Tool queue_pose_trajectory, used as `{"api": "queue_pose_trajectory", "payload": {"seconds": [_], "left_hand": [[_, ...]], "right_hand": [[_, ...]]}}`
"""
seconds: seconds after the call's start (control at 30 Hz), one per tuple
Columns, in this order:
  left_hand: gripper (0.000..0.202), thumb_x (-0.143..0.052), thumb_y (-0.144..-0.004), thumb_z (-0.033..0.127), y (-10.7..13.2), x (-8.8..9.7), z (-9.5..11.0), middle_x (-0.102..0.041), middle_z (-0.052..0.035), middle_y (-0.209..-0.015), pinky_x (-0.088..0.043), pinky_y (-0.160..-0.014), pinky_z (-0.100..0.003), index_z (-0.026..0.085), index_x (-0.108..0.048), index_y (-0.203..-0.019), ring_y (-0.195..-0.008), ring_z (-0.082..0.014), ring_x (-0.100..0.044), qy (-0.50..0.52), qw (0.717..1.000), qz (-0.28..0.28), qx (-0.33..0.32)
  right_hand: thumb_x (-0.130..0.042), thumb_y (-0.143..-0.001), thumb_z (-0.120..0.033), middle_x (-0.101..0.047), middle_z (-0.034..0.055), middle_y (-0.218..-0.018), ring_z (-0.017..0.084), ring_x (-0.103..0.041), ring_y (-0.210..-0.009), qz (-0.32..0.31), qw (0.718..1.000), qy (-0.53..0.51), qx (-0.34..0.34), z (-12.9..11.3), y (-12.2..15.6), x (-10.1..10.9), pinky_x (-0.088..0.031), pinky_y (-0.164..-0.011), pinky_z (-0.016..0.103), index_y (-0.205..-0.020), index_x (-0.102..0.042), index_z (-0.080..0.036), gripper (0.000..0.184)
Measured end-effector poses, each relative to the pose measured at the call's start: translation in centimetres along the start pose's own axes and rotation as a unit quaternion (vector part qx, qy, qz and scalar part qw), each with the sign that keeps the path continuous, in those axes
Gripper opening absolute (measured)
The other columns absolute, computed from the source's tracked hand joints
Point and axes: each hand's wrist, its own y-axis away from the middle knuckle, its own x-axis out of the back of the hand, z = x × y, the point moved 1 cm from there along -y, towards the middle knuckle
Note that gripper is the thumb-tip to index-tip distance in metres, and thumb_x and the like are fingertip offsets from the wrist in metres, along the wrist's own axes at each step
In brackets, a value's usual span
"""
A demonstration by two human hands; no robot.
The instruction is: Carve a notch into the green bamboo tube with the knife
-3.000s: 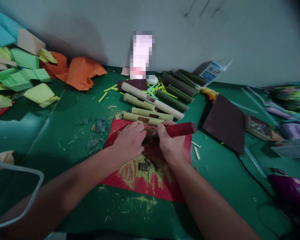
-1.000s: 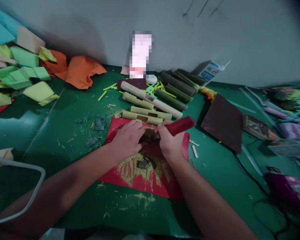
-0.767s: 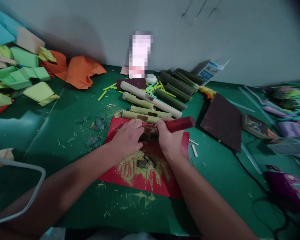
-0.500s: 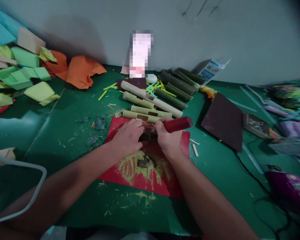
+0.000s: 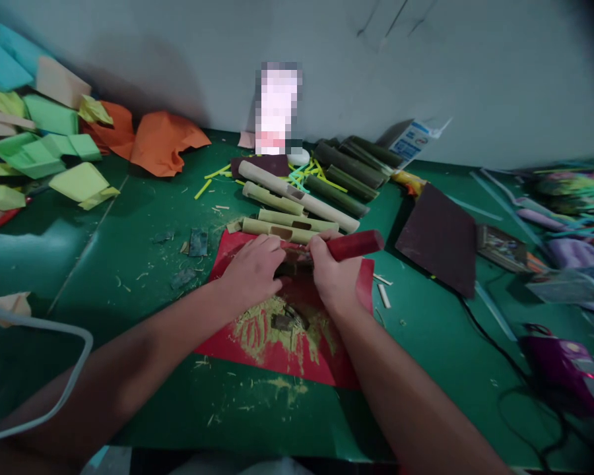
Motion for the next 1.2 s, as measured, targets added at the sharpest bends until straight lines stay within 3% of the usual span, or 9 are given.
{"api": "queue_pose_trajectory", "payload": {"seconds": [0.17,0.37,0.57,0.9,1.03,1.2], "left_hand": [[0.014,-0.071,-0.088,0.027,0.0,0.0,0.0,-0.065,-0.0098,-0.105,-0.051,-0.089,-0.042,0.015,-0.067,-0.093,-0.103,-0.0270,-0.058,-0.002,1.000,-0.005,0.007],[0.011,-0.069,-0.089,0.024,0.3,-0.1,0.3,-0.064,-0.0095,-0.102,-0.051,-0.088,-0.042,0.015,-0.067,-0.096,-0.104,-0.0274,-0.058,0.007,1.000,-0.009,0.009],[0.015,-0.071,-0.087,0.026,0.2,0.1,0.6,-0.064,-0.0115,-0.108,-0.052,-0.091,-0.045,0.015,-0.064,-0.094,-0.108,-0.0298,-0.059,-0.009,0.999,-0.029,0.018],[0.028,-0.063,-0.079,0.009,0.8,-0.6,1.1,-0.067,-0.0099,-0.109,-0.050,-0.089,-0.044,0.017,-0.059,-0.105,-0.105,-0.0288,-0.060,-0.010,0.999,0.025,-0.020],[0.026,-0.063,-0.079,0.009,0.8,-0.7,1.0,-0.068,-0.0100,-0.108,-0.051,-0.089,-0.044,0.016,-0.060,-0.104,-0.105,-0.0292,-0.060,-0.002,0.999,0.038,-0.027],[0.030,-0.065,-0.079,0.010,0.8,-0.7,0.5,-0.068,-0.0092,-0.108,-0.051,-0.090,-0.043,0.017,-0.062,-0.108,-0.108,-0.0288,-0.061,0.026,0.996,0.069,-0.045]], "right_hand": [[-0.065,-0.077,-0.040,-0.064,-0.0013,-0.066,0.021,-0.062,-0.066,-0.006,1.000,-0.005,-0.007,0.3,0.1,0.1,-0.052,-0.063,0.034,-0.072,-0.059,-0.026,0.017],[-0.061,-0.069,-0.030,-0.051,-0.0030,-0.053,0.016,-0.048,-0.054,-0.059,0.998,0.003,-0.011,-0.7,-0.3,0.3,-0.042,-0.054,0.031,-0.054,-0.052,-0.025,0.018],[-0.060,-0.075,-0.030,-0.048,-0.0040,-0.055,0.014,-0.044,-0.053,0.029,0.996,-0.077,-0.018,-0.7,0.0,0.5,-0.039,-0.052,0.030,-0.055,-0.054,-0.024,0.021],[-0.064,-0.075,-0.033,-0.050,-0.0045,-0.058,0.011,-0.041,-0.052,0.069,0.992,-0.107,-0.015,-2.6,-0.3,2.0,-0.039,-0.054,0.028,-0.059,-0.056,-0.022,0.022],[-0.064,-0.073,-0.032,-0.050,-0.0042,-0.057,0.010,-0.040,-0.051,0.049,0.994,-0.098,-0.021,-3.0,-0.1,2.7,-0.037,-0.052,0.027,-0.058,-0.055,-0.022,0.020],[-0.067,-0.078,-0.034,-0.051,-0.0043,-0.060,0.011,-0.045,-0.055,0.024,0.996,-0.082,-0.026,-1.7,0.4,3.3,-0.038,-0.054,0.026,-0.064,-0.058,-0.022,0.020]]}}
